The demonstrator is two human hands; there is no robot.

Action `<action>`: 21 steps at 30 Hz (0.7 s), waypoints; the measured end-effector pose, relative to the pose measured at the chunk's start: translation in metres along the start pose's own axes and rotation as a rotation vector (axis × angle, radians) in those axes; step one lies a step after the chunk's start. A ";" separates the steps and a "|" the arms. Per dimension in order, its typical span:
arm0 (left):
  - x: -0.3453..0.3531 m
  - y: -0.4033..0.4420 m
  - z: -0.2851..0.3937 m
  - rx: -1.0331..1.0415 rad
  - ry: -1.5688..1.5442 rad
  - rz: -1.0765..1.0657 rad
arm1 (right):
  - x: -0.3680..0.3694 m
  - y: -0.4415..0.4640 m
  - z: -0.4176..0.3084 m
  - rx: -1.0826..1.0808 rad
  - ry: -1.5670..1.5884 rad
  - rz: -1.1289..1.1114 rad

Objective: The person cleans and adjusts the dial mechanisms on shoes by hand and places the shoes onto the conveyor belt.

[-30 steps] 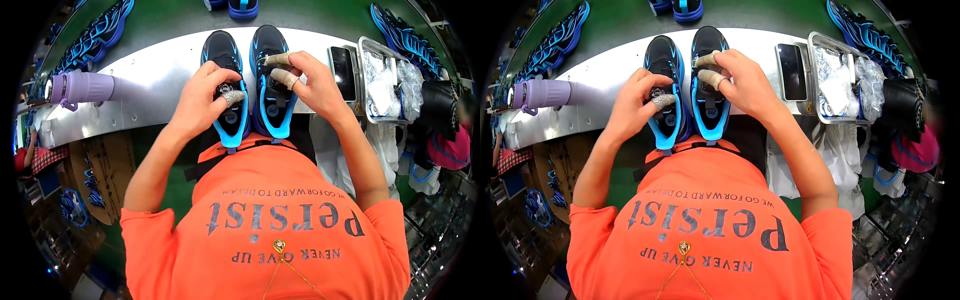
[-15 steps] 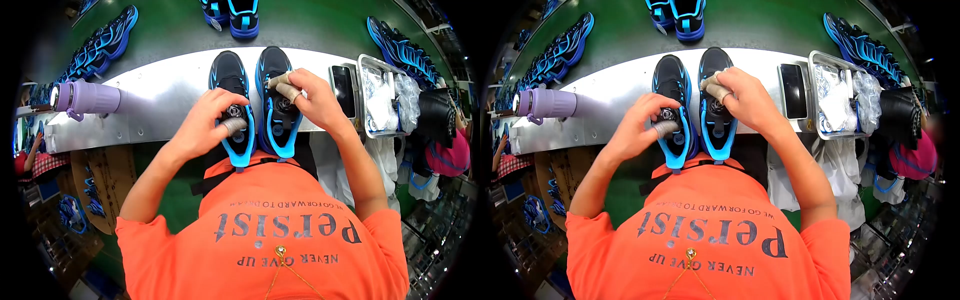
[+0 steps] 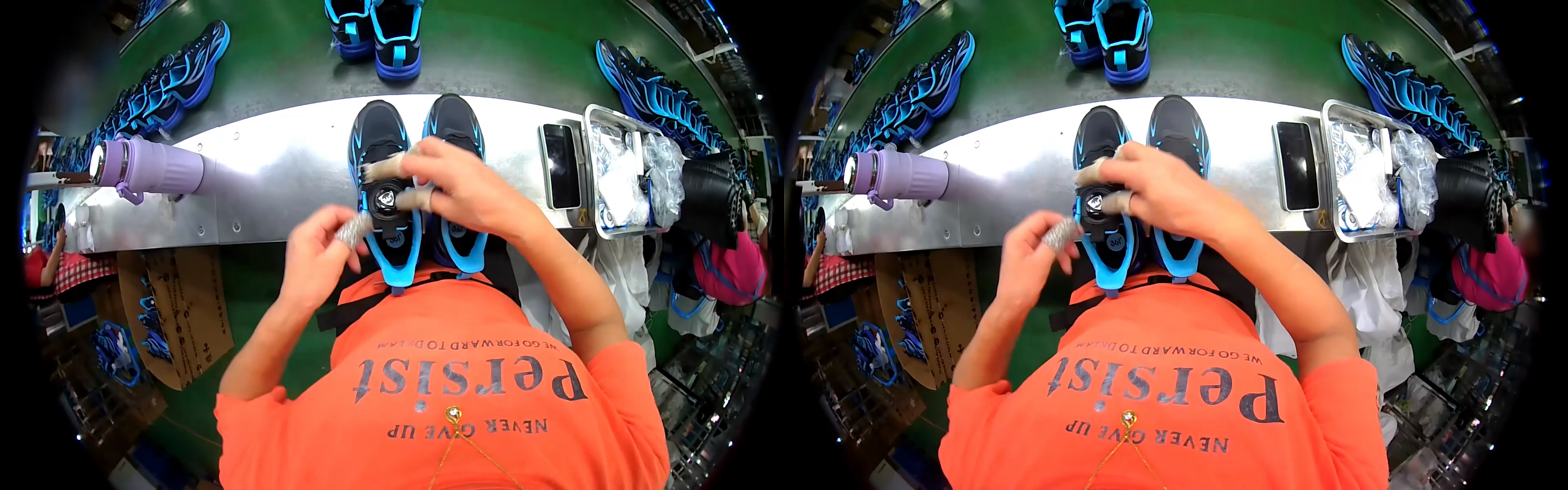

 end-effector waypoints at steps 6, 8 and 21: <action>0.050 -0.017 -0.022 -0.190 -0.829 -0.146 | 0.029 0.005 0.004 -0.082 -0.167 0.057; 0.052 -0.015 -0.020 -0.168 -0.874 -0.114 | 0.029 0.003 0.003 -0.082 -0.243 0.127; 0.056 -0.013 -0.028 -0.100 -0.952 -0.149 | 0.035 -0.001 -0.004 -0.014 -0.292 0.167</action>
Point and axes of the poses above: each hand's wrist, its own y-axis towards the middle knuckle, its own x-axis out of the palm, z = x × y, the point moved 6 cm from there along y, towards the middle knuckle, and after that the axes turned 8 degrees about y, right-handed, at the moved point
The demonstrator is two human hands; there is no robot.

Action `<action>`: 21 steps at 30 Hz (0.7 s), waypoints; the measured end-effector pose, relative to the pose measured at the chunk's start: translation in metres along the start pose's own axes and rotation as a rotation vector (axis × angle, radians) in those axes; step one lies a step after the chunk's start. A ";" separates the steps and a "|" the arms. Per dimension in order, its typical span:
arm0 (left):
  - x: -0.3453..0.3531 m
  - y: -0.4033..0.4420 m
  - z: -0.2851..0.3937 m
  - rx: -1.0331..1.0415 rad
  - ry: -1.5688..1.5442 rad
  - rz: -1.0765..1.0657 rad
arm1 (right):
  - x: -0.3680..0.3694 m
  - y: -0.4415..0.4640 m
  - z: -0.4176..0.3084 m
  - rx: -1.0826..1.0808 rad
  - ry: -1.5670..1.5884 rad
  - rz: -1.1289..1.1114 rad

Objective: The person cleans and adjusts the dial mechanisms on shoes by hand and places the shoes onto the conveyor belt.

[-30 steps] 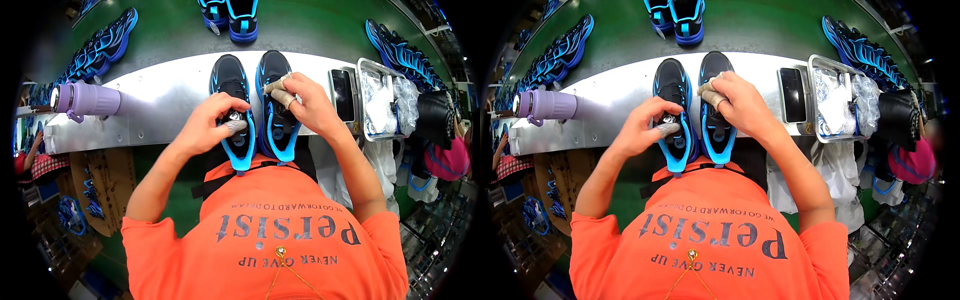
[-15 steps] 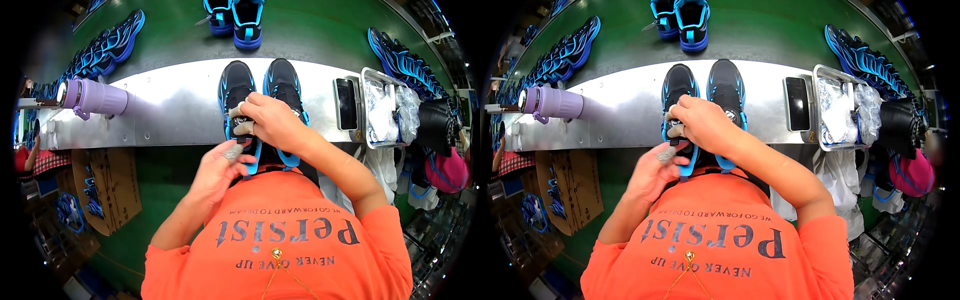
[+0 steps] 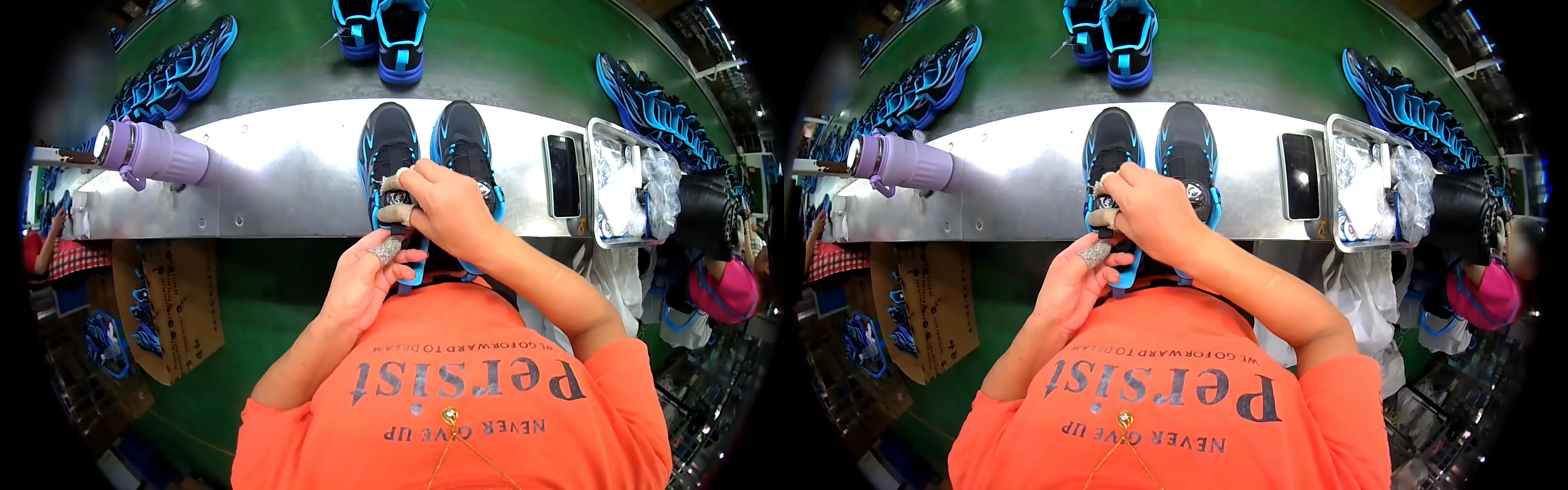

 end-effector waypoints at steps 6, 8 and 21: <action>0.009 -0.001 0.002 -0.001 0.090 0.060 | -0.002 0.010 0.010 -0.165 0.204 -0.114; 0.007 -0.001 0.002 0.015 0.068 0.046 | 0.007 0.005 0.005 -0.084 0.067 0.012; 0.000 -0.020 0.070 0.388 1.291 0.151 | -0.104 -0.087 0.146 0.541 0.239 0.328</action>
Point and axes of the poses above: each hand's wrist, its own y-axis towards the middle knuckle, its own x-axis out of the palm, z = x × y, the point moved 6 cm from there along y, towards the middle knuckle, and after that the axes turned 8 degrees about y, right-handed, at the moved point
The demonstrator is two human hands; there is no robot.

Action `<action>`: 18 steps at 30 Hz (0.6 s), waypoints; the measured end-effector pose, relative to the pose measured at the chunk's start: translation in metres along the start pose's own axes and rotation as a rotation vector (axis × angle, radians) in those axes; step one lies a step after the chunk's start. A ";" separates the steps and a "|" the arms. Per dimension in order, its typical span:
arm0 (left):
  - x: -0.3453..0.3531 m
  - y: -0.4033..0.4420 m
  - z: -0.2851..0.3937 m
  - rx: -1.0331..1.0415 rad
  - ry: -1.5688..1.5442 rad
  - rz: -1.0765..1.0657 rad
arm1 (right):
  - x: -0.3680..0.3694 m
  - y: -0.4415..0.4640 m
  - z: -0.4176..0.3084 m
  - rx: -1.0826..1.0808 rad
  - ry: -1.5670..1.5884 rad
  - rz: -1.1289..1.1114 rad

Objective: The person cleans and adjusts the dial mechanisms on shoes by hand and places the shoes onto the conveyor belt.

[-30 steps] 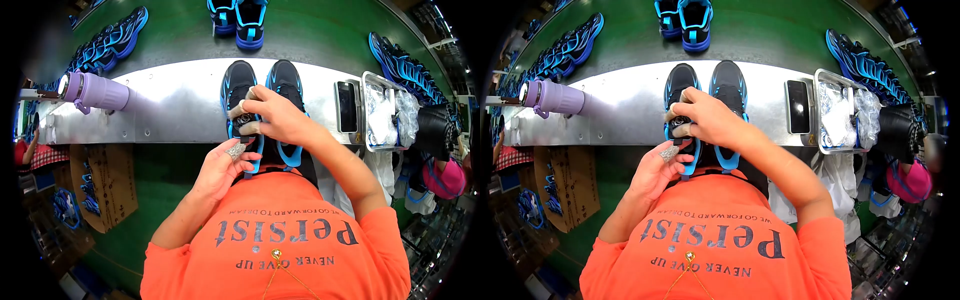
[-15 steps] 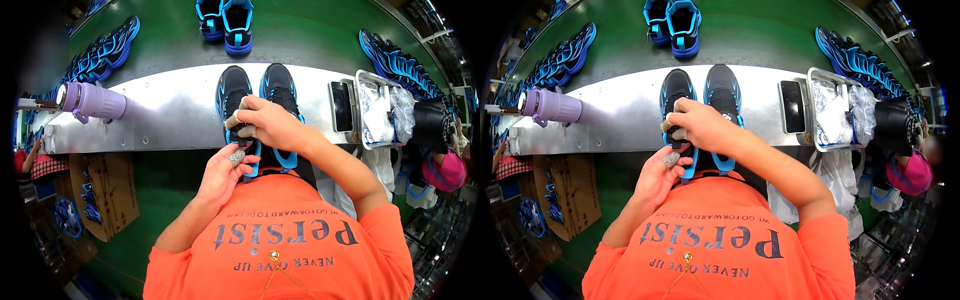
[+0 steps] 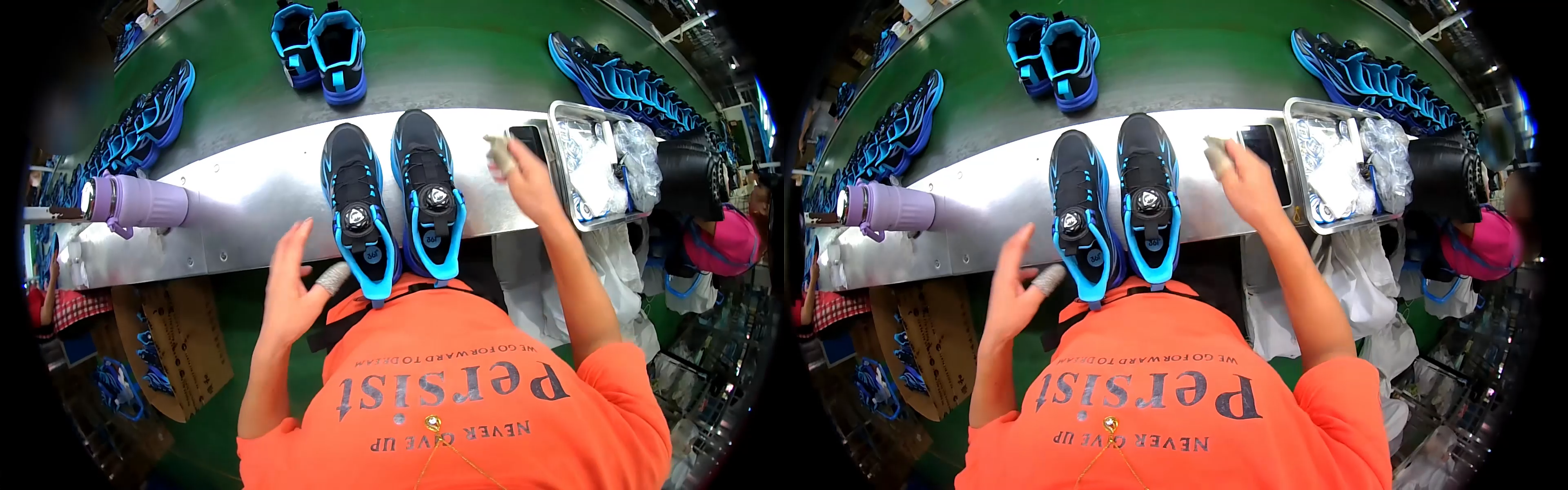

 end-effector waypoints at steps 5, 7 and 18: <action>0.086 0.027 -0.037 -0.048 -0.183 -0.036 | 0.060 -0.064 0.030 0.293 0.291 -0.147; 0.081 0.047 -0.021 0.014 -0.042 -0.065 | 0.055 -0.052 0.026 0.154 0.265 -0.054; 0.017 0.255 0.073 0.543 0.501 0.444 | 0.003 0.090 -0.062 -0.414 0.108 0.153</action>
Point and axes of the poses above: each hand's wrist, its own y-axis towards the middle knuckle, its own x-axis out of the palm, z = x × y, the point moved 6 cm from there along y, towards the middle knuckle, and after that the axes turned 8 degrees about y, right-handed, at the moved point
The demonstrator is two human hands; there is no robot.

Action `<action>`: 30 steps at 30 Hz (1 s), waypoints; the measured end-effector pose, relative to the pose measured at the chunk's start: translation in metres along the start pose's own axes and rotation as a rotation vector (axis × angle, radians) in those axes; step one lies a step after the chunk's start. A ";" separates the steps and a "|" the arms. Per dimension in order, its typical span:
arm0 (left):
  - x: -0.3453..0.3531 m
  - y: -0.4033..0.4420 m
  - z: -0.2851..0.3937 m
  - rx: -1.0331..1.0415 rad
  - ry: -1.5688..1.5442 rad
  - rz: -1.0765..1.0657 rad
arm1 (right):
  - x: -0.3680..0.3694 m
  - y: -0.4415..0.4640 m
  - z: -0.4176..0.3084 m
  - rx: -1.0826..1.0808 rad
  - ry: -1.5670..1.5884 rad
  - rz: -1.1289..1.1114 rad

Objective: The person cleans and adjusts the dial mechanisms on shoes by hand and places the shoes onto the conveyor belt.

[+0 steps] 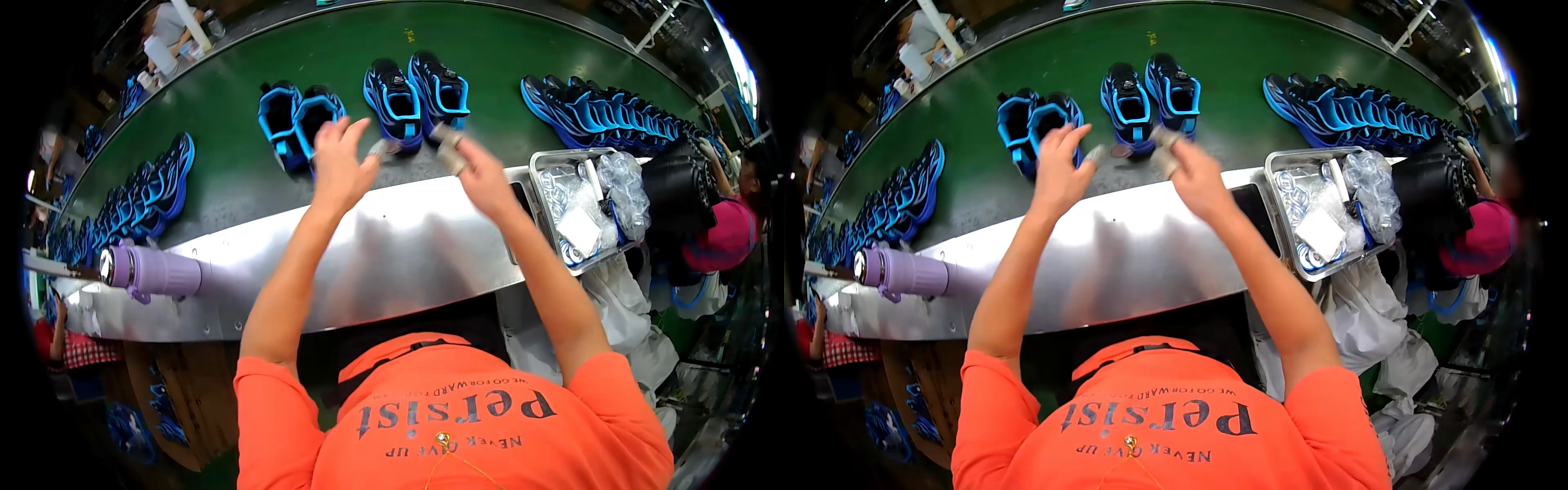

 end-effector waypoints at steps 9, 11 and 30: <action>-0.014 0.032 -0.128 -0.111 0.554 -0.571 | 0.018 -0.153 0.039 0.462 -0.031 -0.379; -0.008 0.042 -0.123 -0.160 0.445 -0.628 | 0.014 -0.158 0.034 0.482 -0.020 -0.355; -0.137 -0.198 0.061 -0.266 -0.341 -0.034 | 0.044 -0.100 -0.066 -0.204 -0.116 -0.229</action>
Point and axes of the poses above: each hand's wrist, its own y-axis towards the middle knuckle, its own x-axis out of the palm, z = x × y, the point moved 6 cm from there along y, towards the middle knuckle, and after that the axes turned 8 degrees about y, right-handed, at the moved point
